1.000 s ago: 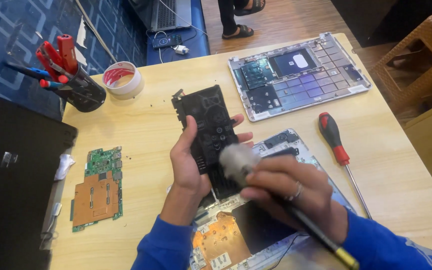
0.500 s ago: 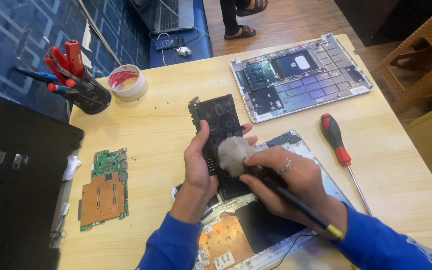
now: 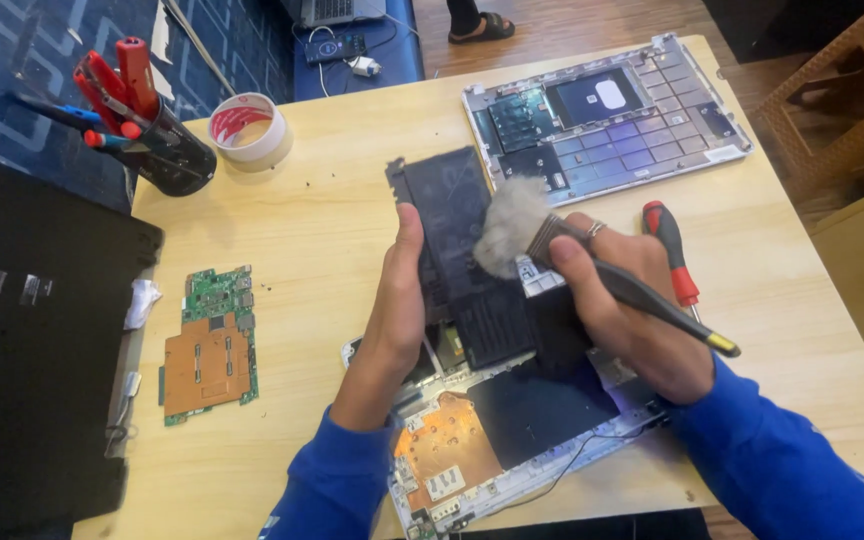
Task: Disassembling a laptop by removing the back cover, unscrewing internal components, extracting the motherboard and battery, and cleaning parts with a brush.
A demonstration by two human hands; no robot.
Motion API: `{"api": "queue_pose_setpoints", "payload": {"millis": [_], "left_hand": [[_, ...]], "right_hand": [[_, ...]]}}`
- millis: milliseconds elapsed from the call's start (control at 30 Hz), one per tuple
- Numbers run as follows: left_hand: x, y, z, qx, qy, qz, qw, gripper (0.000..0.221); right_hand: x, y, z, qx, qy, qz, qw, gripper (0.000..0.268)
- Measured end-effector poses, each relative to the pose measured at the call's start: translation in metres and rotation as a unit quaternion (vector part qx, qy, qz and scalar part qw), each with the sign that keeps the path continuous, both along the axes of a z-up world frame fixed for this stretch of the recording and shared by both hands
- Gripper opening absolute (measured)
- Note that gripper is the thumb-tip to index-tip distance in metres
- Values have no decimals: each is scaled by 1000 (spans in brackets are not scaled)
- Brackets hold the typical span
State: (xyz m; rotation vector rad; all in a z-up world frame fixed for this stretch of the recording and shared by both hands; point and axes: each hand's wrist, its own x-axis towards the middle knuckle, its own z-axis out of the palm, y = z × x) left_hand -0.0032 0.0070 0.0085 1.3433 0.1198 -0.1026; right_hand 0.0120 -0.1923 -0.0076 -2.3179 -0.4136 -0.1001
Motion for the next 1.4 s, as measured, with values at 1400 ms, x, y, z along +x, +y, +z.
{"api": "queue_pose_setpoints", "payload": {"millis": [1400], "left_hand": [[15,-15,-67,-230,58,29,971,41]], "right_hand": [[29,-28,-33,178,-34,5,983,43]]}}
